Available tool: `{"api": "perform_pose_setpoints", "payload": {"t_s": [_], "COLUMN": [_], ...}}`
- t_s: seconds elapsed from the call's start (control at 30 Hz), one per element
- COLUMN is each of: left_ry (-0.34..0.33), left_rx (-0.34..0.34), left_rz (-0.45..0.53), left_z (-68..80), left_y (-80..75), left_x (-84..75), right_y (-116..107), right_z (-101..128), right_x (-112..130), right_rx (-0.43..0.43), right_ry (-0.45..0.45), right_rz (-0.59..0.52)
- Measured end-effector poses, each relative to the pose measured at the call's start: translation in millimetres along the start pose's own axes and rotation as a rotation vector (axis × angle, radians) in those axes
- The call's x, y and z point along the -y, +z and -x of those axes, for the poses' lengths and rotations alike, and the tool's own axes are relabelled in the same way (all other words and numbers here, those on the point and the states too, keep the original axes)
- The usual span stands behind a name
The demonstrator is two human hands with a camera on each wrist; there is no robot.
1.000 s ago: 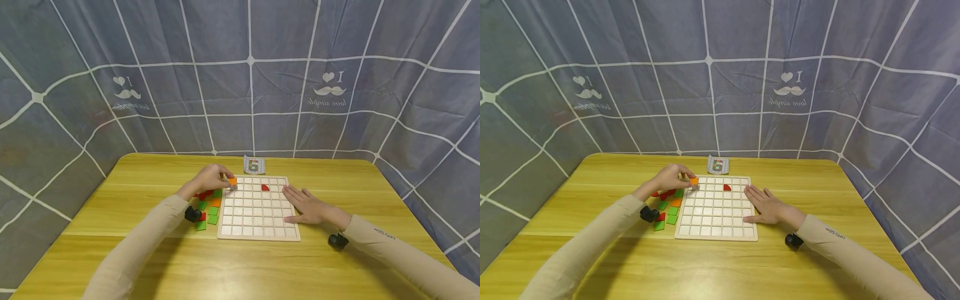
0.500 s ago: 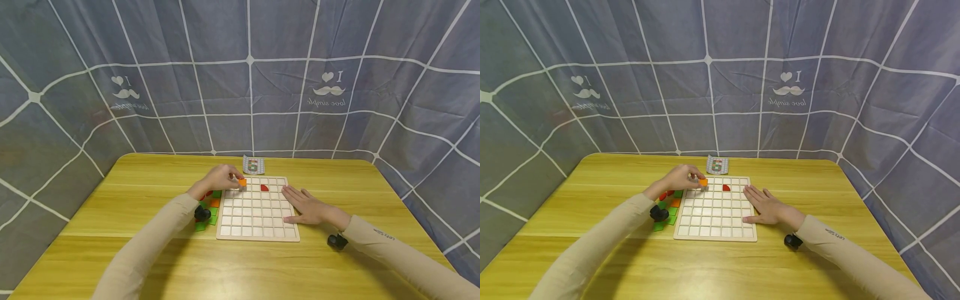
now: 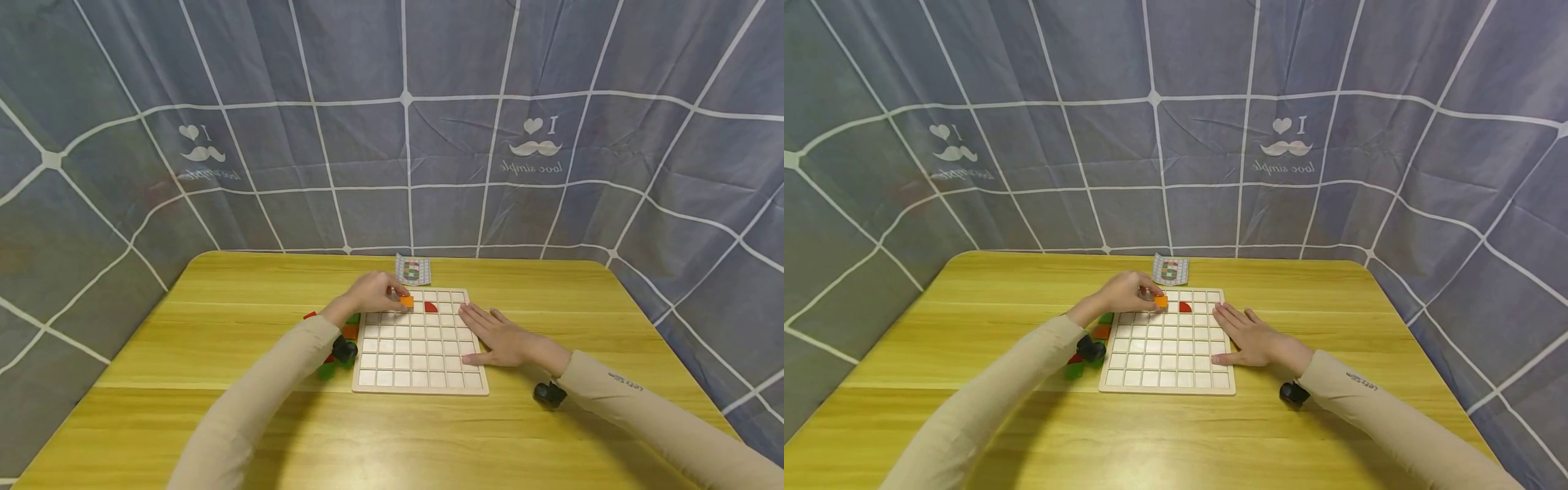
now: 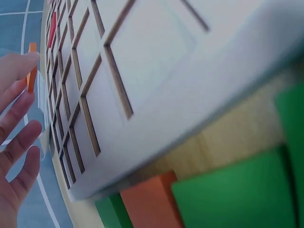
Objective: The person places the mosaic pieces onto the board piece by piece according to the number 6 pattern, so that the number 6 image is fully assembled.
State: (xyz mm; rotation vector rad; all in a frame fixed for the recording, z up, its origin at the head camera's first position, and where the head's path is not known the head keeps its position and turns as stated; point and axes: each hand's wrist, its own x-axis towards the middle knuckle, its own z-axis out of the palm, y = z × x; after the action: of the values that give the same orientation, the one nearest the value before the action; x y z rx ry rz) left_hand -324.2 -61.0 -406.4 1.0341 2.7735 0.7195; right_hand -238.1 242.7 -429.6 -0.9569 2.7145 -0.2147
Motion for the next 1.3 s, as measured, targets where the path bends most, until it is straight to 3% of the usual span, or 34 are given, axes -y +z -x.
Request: {"api": "perform_pose_setpoints", "payload": {"t_s": [0.27,0.67,1.3], "left_ry": [0.034,-0.021,-0.022], "left_rx": [0.007,0.052,0.054], "left_rz": [-0.048,-0.034,-0.045], "left_z": [-6.8,-11.3,-14.9], "left_y": [7.1,13.4,15.0], "left_x": [-5.7,-9.6,-11.0], "right_y": [0,-1,-1], "right_z": [-1,-1,-1], "right_x": [1,3,0], "right_rx": [0.007,0.012,0.020], "right_ry": [0.001,0.000,0.008], "right_rz": [-0.004,-0.013,-0.003]}}
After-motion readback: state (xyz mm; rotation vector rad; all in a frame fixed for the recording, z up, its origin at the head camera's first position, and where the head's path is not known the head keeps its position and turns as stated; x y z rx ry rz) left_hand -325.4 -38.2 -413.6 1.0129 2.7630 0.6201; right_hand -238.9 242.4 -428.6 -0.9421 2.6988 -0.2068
